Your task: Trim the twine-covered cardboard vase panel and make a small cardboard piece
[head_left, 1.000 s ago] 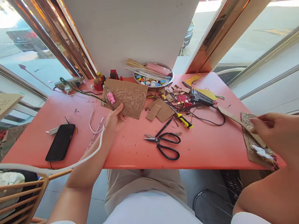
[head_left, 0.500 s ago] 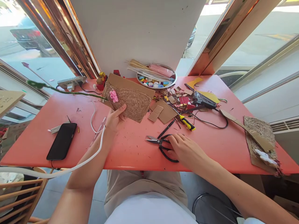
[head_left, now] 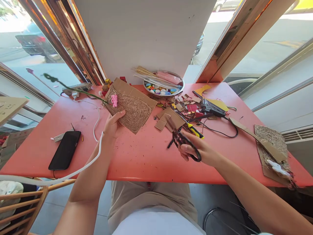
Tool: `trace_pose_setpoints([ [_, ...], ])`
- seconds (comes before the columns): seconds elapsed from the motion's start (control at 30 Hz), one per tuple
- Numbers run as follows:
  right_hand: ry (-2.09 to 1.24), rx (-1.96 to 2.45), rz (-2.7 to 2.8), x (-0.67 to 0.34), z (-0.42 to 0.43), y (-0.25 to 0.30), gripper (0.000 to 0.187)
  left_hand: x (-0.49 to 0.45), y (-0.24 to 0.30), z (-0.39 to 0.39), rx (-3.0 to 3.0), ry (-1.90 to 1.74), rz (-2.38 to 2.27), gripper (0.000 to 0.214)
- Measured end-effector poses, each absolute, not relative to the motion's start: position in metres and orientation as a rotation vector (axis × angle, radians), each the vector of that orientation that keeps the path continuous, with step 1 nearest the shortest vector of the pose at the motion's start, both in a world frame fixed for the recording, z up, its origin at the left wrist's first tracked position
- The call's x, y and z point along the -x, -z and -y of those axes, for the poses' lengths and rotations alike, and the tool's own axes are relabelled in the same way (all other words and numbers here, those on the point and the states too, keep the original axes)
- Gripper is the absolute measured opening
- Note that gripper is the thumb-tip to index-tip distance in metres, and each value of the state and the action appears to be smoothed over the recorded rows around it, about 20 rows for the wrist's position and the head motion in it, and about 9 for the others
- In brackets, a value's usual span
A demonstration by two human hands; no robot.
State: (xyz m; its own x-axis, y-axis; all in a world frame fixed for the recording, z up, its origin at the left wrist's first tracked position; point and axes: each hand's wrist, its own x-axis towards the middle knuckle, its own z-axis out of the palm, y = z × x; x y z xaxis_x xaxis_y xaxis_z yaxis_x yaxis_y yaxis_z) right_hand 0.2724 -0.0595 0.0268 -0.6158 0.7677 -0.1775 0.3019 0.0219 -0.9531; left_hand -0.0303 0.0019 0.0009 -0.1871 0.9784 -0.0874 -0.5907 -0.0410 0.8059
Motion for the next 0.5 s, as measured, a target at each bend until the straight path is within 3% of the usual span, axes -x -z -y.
trace_pose_setpoints([
  [0.07,-1.670,1.003,1.885,-0.267,0.053,-0.030,0.068,0.032,-0.003,-0.002,-0.614,-1.578,-0.882,0.052],
  [0.13,-1.646,0.985,1.968,-0.259,0.049,-0.033,0.073,0.033,-0.004,-0.001,-0.633,-1.597,-0.890,0.056],
  [0.33,-1.415,1.100,2.177,-0.235,0.036,-0.034,0.033,0.032,-0.009,0.000,-0.687,-1.646,-0.925,0.068],
  [0.5,-1.454,1.112,2.161,-0.226,0.026,-0.035,0.032,0.029,-0.009,0.002,-0.734,-1.631,-0.939,0.075],
])
